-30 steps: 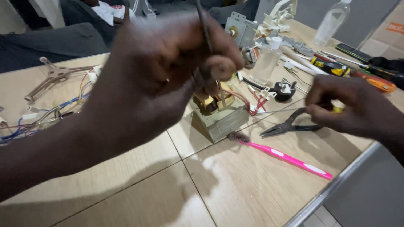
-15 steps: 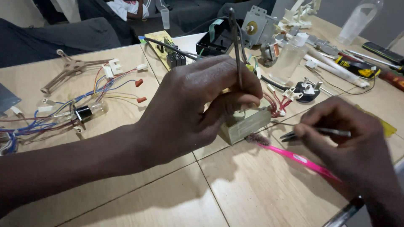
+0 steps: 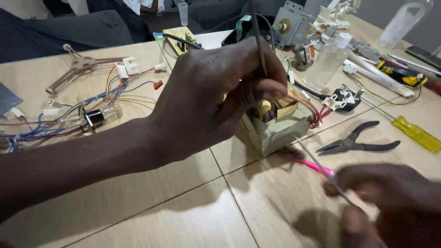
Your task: Cleaning and inspecting a transformer component using a toothbrush and a metal probe on a workbench.
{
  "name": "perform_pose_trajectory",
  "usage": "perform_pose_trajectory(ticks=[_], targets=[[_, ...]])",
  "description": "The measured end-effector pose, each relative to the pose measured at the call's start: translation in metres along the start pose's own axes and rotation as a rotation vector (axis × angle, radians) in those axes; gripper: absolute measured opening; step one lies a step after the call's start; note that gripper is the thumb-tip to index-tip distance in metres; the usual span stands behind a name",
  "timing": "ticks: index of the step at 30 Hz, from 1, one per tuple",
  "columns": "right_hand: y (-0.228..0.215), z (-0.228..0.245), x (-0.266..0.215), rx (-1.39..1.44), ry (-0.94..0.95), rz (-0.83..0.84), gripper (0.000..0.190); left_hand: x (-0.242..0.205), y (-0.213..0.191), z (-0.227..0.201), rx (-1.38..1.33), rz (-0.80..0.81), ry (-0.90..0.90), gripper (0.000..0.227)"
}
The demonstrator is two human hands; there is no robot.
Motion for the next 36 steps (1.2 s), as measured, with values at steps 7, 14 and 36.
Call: perform_pose_trajectory(ticks=[7,14,36], targets=[[0.015,0.010,0.053,-0.382,-0.323,0.212,0.035,-0.010,0.000,0.005,-0.044,0.036,0.064,0.007],[0.036,0.011,0.047,-0.104,-0.162,0.057,0.022,-0.012,-0.002,0.003,-0.052,-0.031,0.068,0.012],[0.046,0.027,0.042,-0.248,-0.161,-0.002,0.013,-0.019,0.000,0.003,0.127,0.017,0.054,0.007]])
Point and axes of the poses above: each hand's wrist, its own x-axis towards the middle knuckle, its own y-axis out of the palm, z = x × y, the point moved 2 cm from there along x, towards the middle knuckle, and after that the axes turned 1 degree about x, right-handed, at the moved point
